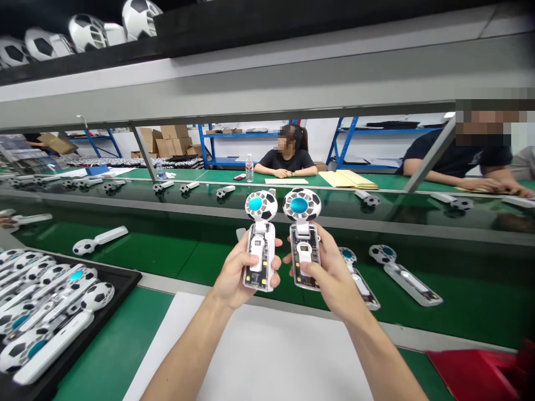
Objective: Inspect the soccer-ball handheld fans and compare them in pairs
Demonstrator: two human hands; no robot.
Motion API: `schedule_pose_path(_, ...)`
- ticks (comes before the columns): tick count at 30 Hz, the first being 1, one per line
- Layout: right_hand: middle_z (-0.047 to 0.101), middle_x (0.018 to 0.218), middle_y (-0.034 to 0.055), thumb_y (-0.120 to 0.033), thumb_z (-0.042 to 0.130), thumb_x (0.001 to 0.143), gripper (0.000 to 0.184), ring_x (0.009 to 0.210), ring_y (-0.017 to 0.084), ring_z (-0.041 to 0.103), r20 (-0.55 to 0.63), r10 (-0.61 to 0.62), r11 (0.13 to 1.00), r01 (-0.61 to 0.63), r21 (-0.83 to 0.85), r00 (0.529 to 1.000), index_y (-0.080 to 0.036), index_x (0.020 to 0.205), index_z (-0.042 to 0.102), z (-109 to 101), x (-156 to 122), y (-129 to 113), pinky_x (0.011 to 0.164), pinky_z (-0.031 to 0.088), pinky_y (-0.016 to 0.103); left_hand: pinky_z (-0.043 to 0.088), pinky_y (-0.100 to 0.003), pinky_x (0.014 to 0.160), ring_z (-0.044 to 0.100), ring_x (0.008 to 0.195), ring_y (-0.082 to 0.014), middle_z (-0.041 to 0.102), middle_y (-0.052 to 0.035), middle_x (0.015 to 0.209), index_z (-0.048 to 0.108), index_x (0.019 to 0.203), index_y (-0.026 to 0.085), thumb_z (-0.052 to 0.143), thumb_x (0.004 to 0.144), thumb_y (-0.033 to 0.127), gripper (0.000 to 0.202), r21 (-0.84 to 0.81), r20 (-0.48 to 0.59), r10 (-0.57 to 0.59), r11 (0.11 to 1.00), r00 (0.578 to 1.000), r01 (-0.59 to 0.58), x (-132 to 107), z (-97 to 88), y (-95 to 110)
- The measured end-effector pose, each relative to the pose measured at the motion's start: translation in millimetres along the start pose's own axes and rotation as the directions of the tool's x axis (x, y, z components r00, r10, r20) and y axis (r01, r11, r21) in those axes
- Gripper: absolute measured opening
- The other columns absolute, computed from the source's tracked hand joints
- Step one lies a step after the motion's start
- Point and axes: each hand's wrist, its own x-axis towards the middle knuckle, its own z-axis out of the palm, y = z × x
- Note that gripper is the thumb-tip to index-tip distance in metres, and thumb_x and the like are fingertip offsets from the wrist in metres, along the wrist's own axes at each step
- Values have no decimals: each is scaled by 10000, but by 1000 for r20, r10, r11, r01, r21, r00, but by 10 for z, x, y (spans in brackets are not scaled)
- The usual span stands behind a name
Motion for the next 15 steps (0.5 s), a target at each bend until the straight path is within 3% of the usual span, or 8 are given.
schedule_pose_path(4,457,1423,86,-268,590,916,697,1072,229,629,-20,-106,987,103,-126,994,-372,1509,240,5,-27,41,761,587,328,373,-207,442,473,687,-121,609,-160,1239,645,1097,172,643,730,266,378,-88,33,-56,994,998,59,-18,-1,14)
schedule_pose_path(9,331,1541,84,-328,573,945,728,1168,259,592,-20,-199,958,190,-215,980,-379,1548,170,19,-51,86,926,562,407,305,-182,376,390,635,-100,594,-150,1205,674,1038,168,645,693,324,379,-182,32,-109,977,994,113,-48,21,35)
schedule_pose_path(12,266,1578,67,-331,566,951,751,1244,281,534,-32,-257,919,234,-318,966,-388,1562,134,23,-65,99,1031,496,460,350,-180,369,421,635,-97,593,-144,1209,667,1071,168,651,708,329,398,-180,66,-84,979,994,95,-51,25,40)
schedule_pose_path(15,340,1523,84,-329,588,937,766,1196,278,557,-53,-246,929,220,-297,968,-387,1557,142,29,-81,55,967,531,444,507,-253,474,569,734,-146,581,-145,1295,613,1170,195,670,742,282,441,-35,67,-22,999,998,24,-53,49,53)
